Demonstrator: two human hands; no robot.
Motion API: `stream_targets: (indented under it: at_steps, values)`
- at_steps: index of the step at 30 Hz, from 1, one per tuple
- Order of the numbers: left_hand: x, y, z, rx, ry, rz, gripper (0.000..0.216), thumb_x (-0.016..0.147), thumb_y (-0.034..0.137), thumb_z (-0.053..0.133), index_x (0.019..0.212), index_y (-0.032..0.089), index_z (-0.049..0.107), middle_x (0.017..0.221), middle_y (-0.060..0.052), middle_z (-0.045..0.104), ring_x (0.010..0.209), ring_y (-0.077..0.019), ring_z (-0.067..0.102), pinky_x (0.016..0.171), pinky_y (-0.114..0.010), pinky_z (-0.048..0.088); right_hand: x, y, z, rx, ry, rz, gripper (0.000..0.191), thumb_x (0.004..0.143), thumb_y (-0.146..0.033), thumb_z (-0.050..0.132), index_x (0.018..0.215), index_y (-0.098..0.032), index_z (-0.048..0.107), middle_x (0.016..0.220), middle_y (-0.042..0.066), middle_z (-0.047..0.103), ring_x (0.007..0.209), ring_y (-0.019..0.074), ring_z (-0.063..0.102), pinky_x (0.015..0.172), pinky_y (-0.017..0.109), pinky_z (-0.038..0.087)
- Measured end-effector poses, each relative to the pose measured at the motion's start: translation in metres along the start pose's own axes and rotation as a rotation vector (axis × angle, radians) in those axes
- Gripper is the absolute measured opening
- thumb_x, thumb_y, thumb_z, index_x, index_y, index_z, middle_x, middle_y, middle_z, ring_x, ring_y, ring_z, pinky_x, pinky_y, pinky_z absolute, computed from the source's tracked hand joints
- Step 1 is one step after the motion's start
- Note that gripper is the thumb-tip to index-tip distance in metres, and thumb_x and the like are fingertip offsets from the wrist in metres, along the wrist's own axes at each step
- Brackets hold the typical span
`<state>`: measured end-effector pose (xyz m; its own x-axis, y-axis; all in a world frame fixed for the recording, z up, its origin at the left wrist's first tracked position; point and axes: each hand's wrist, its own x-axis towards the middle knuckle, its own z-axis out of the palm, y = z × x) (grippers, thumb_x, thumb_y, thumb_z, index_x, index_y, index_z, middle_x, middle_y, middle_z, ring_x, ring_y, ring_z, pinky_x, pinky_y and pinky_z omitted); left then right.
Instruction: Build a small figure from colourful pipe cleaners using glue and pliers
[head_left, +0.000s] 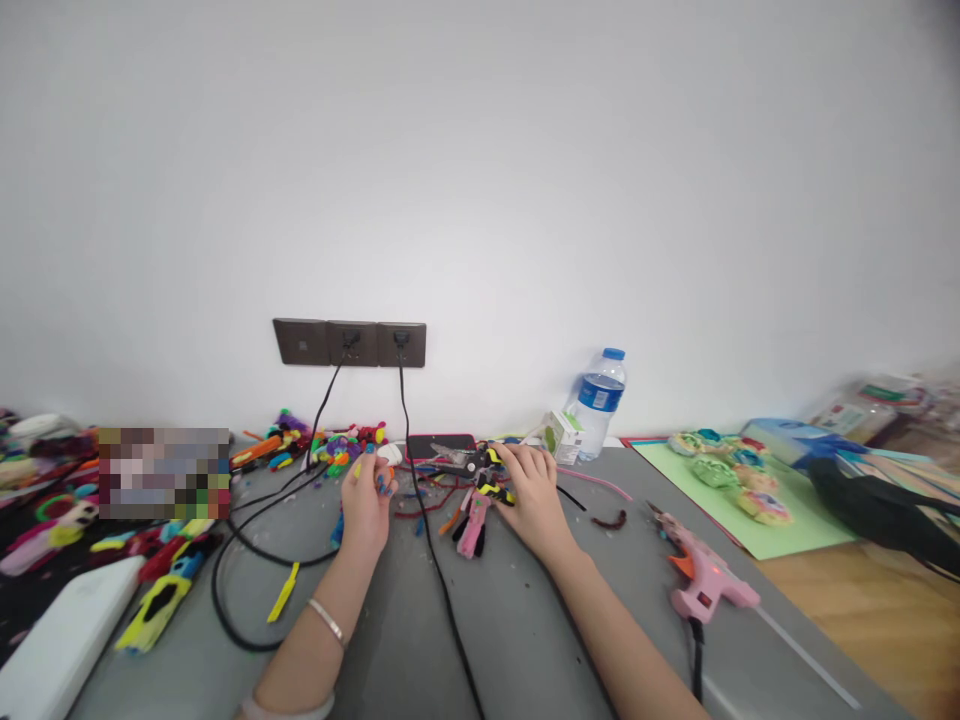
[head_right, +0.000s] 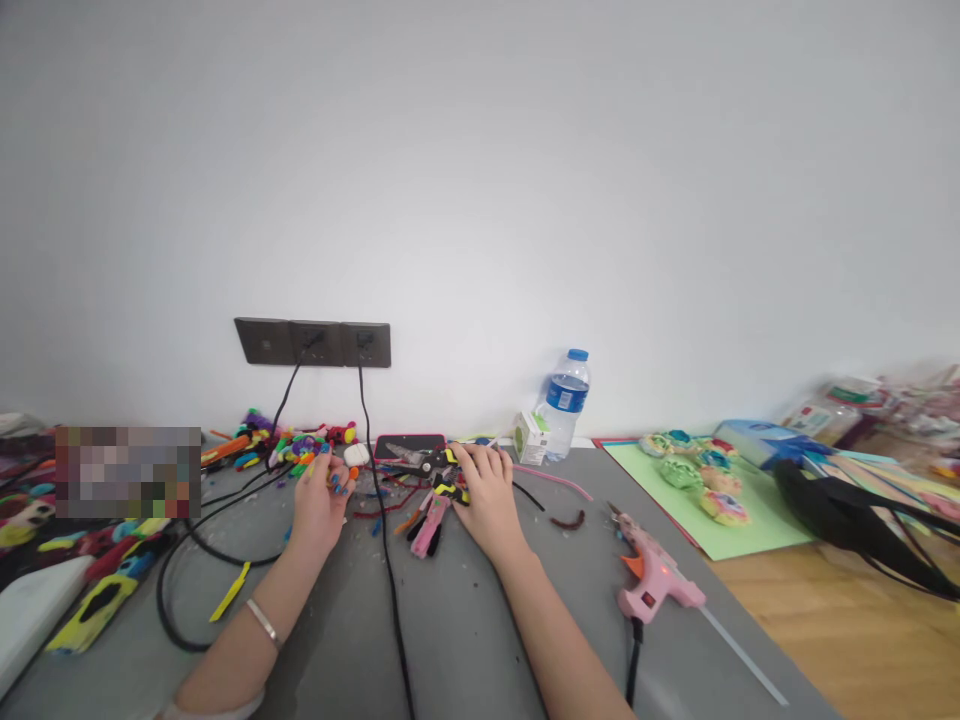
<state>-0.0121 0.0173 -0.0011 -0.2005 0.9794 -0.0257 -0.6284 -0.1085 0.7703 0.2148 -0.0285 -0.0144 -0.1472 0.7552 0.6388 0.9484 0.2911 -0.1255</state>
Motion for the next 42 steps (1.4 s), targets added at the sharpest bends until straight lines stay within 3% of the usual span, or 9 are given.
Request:
stream_targets:
  at_steps: [5, 12, 23, 31, 33, 38, 42]
  values:
    - [-0.006, -0.003, 0.003, -0.019, -0.044, 0.002, 0.034, 0.072, 0.035, 0.071, 0.060, 0.019, 0.043, 0.050, 0.010, 0.034, 0.042, -0.0042, 0.031, 0.040, -0.017, 0.027, 0.000, 0.001, 0.001, -0.006, -0.001, 0.010, 0.065, 0.077, -0.019, 0.057, 0.139, -0.023, 0.038, 0.118, 0.010, 0.055, 0.112, 0.0298, 0.046, 0.103, 0.048, 0.027]
    - [-0.012, -0.003, 0.011, -0.061, -0.217, -0.096, 0.022, 0.073, 0.036, 0.054, 0.087, 0.019, 0.057, 0.067, 0.003, 0.053, 0.047, -0.0087, 0.043, 0.044, -0.022, 0.035, 0.000, 0.001, 0.000, 0.076, 0.025, 0.050, 0.064, 0.073, -0.015, 0.055, 0.135, -0.023, 0.040, 0.116, 0.010, 0.056, 0.110, 0.0307, 0.047, 0.101, 0.047, 0.027]
    - [-0.014, -0.006, 0.011, 0.021, -0.322, -0.153, 0.025, 0.066, 0.032, 0.050, 0.087, 0.019, 0.055, 0.072, 0.000, 0.055, 0.051, -0.0107, 0.043, 0.043, -0.021, 0.029, -0.001, 0.004, 0.003, 0.058, 0.056, 0.108, 0.064, 0.072, -0.016, 0.055, 0.134, -0.022, 0.039, 0.114, 0.011, 0.054, 0.110, 0.0300, 0.048, 0.098, 0.045, 0.030]
    - [-0.013, -0.014, 0.008, 0.271, -0.383, -0.058, 0.031, 0.057, 0.017, 0.052, 0.088, 0.021, 0.053, 0.085, 0.002, 0.054, 0.057, -0.0080, 0.043, 0.044, -0.018, 0.030, -0.002, 0.007, 0.007, 0.045, 0.079, 0.110, 0.066, 0.071, -0.018, 0.057, 0.135, -0.022, 0.039, 0.114, 0.010, 0.054, 0.108, 0.0293, 0.048, 0.097, 0.045, 0.032]
    - [-0.011, -0.019, 0.005, 0.339, -0.397, -0.031, 0.027, 0.061, 0.015, 0.052, 0.088, 0.021, 0.053, 0.086, 0.002, 0.054, 0.055, -0.0071, 0.041, 0.044, -0.017, 0.029, -0.002, 0.007, 0.007, 0.057, 0.081, 0.112, 0.065, 0.071, -0.019, 0.057, 0.134, -0.022, 0.039, 0.114, 0.010, 0.054, 0.108, 0.0297, 0.048, 0.096, 0.045, 0.032]
    - [-0.013, -0.022, 0.003, 0.444, -0.470, 0.093, 0.020, 0.080, 0.033, 0.060, 0.095, 0.019, 0.058, 0.087, -0.003, 0.062, 0.055, -0.0085, 0.045, 0.044, -0.019, 0.034, -0.002, 0.006, 0.007, 0.072, 0.084, 0.120, 0.064, 0.072, -0.019, 0.057, 0.133, -0.023, 0.040, 0.113, 0.010, 0.054, 0.106, 0.0303, 0.049, 0.096, 0.046, 0.032]
    - [-0.013, -0.016, 0.003, 0.572, -0.454, 0.150, 0.033, 0.077, 0.041, 0.066, 0.100, 0.018, 0.068, 0.094, -0.008, 0.070, 0.069, -0.0160, 0.060, 0.054, -0.024, 0.044, -0.002, 0.006, 0.007, 0.090, 0.085, 0.128, 0.065, 0.072, -0.019, 0.058, 0.134, -0.024, 0.040, 0.113, 0.010, 0.054, 0.106, 0.0308, 0.049, 0.096, 0.046, 0.032]
